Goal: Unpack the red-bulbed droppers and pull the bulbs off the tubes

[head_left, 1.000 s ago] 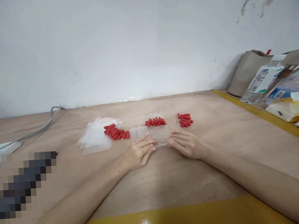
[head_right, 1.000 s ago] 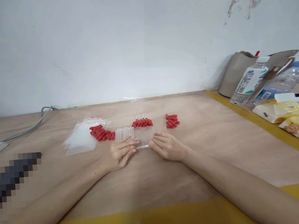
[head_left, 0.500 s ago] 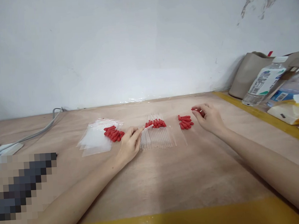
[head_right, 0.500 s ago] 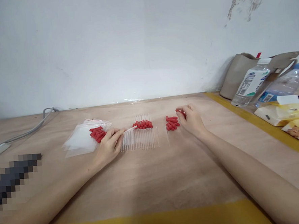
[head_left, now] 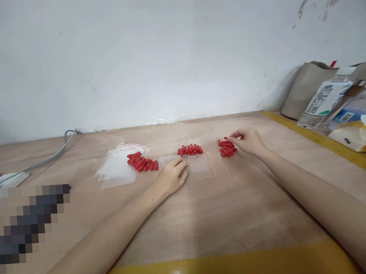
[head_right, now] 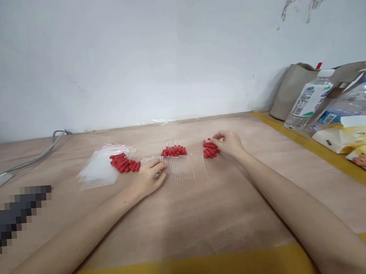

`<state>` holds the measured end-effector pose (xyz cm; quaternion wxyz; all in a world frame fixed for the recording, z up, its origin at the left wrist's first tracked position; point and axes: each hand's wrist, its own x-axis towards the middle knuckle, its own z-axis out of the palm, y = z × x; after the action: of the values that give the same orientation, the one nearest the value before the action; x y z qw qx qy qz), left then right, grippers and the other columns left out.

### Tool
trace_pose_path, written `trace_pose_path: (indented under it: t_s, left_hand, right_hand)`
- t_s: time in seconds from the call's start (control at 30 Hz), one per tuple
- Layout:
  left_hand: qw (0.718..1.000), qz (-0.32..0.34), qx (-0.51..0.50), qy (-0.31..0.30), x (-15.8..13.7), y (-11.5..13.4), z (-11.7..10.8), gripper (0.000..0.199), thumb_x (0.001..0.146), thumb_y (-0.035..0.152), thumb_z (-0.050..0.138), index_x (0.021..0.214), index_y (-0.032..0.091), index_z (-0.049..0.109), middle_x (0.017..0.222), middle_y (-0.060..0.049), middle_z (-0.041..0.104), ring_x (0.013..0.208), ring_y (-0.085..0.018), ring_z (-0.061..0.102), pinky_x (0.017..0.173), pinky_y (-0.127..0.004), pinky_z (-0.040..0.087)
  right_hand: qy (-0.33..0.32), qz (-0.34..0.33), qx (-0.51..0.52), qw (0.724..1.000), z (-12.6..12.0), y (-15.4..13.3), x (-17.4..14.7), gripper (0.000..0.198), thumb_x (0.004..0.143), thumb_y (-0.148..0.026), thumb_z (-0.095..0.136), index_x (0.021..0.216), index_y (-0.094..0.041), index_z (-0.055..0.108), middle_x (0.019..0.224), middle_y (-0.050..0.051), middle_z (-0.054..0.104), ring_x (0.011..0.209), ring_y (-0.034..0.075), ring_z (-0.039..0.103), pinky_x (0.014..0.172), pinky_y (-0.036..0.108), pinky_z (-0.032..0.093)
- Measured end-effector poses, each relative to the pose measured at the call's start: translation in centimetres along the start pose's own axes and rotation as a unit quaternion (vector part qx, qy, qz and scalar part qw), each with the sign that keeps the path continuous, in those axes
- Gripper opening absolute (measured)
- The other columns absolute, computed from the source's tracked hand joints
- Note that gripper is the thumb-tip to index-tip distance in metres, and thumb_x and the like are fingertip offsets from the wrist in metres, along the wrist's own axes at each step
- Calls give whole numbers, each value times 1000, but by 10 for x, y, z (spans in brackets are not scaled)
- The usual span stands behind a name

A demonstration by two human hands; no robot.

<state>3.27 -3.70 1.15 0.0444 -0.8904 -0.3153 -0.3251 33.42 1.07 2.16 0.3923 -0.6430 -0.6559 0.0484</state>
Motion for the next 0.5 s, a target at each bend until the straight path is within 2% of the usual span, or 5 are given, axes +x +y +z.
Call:
trace_pose_path:
  t_s: [0.2, 0.33, 0.4, 0.5]
  left_hand:
    - [999, -22, -32, -16, -3, 4, -1, 12, 79, 19, 48, 84, 15, 59, 89, -6, 57, 72, -13, 56, 67, -25, 49]
    - [999, -16, -23, -18, -5, 4, 1, 14, 79, 21, 49, 85, 14, 61, 89, -7, 56, 76, -15, 56, 70, -27, 49]
    - [1000, -14, -22, -16, -5, 5, 2, 14, 79, 21, 49, 83, 15, 61, 88, -7, 54, 75, -15, 55, 68, -27, 48]
    - [1000, -16, -21, -17, -6, 6, 3, 14, 79, 22, 49, 80, 15, 62, 86, -7, 52, 72, -14, 53, 66, -27, 48]
  right_hand:
    - [-11, 5, -36, 999, 0, 6, 1, 27, 73, -40, 52, 77, -20, 70, 60, 2, 62, 57, 14, 52, 54, 24, 35]
    - [4, -11, -53, 999, -9, -8, -6, 30, 74, -43, 50, 73, -18, 68, 61, 2, 62, 55, 12, 50, 51, 23, 32]
    - [-43, -26, -89, 995, -13, -22, -14, 32, 72, -46, 52, 61, -18, 64, 57, 1, 59, 51, 11, 48, 49, 23, 29]
    - [-141, -51, -174, 973, -13, -44, -26, 36, 70, -45, 54, 46, -19, 55, 48, 0, 54, 48, 11, 46, 47, 24, 26]
